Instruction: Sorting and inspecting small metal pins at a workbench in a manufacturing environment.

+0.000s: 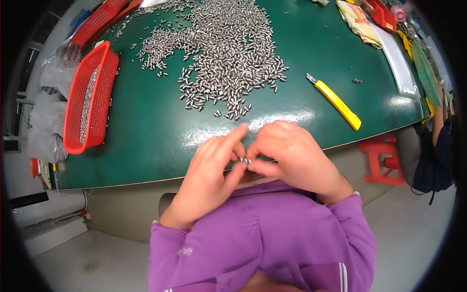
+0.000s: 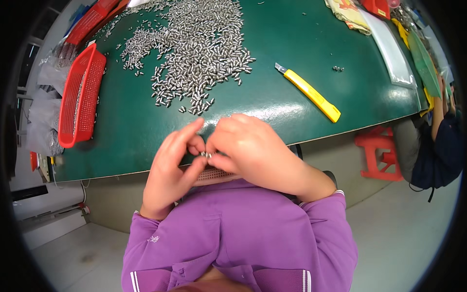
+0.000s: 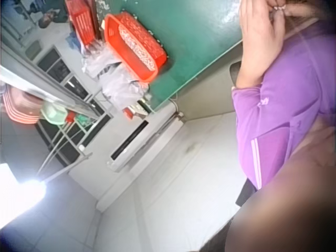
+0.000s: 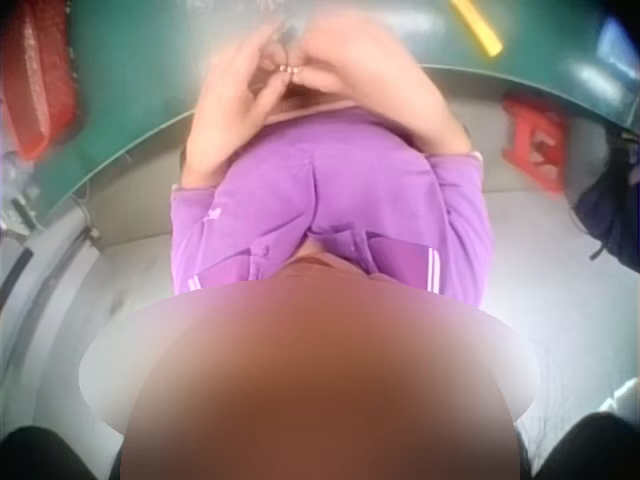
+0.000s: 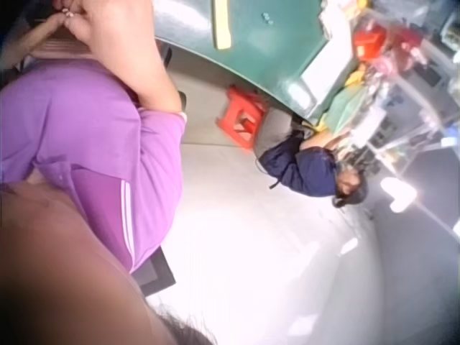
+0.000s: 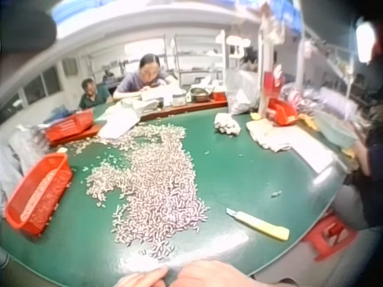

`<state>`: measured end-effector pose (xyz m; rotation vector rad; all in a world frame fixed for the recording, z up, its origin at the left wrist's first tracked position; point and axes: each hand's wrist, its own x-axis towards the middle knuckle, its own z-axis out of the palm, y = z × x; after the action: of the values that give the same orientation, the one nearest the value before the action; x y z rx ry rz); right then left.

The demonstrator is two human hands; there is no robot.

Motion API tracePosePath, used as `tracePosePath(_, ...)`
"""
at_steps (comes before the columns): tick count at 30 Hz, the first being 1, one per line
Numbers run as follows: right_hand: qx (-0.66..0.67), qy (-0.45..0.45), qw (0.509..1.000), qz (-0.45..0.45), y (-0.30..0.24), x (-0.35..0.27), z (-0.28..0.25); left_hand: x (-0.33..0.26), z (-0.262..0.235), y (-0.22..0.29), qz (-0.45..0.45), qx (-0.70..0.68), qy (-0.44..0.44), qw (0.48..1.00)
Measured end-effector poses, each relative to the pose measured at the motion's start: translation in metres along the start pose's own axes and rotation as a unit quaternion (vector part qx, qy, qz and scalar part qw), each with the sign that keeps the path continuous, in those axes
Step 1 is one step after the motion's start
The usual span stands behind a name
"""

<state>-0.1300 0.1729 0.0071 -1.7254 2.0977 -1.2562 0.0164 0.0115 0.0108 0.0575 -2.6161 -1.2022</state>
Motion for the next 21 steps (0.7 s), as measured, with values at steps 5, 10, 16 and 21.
tracePosePath(5, 0.041, -0.058, 0.997, 0.004, -0.002, -0.002, -0.014, -0.002, -0.007, 0.008, -0.059, -0.089, -0.016, 0.994)
tracePosePath(10, -0.054, 0.071, 0.995, 0.035, 0.009, 0.016, 0.002, 0.022, 0.013, -0.014, -0.012, 0.048, 0.137, 0.989)
tracePosePath(16, -0.079, 0.097, 0.992, 0.017, 0.012, 0.024, 0.013, 0.032, 0.019, -0.019, -0.003, 0.079, 0.149, 0.986)
tracePosePath(21, -0.057, 0.071, 0.996, -0.004, 0.013, 0.022, 0.013, 0.030, 0.017, -0.021, 0.002, 0.044, 0.137, 0.990)
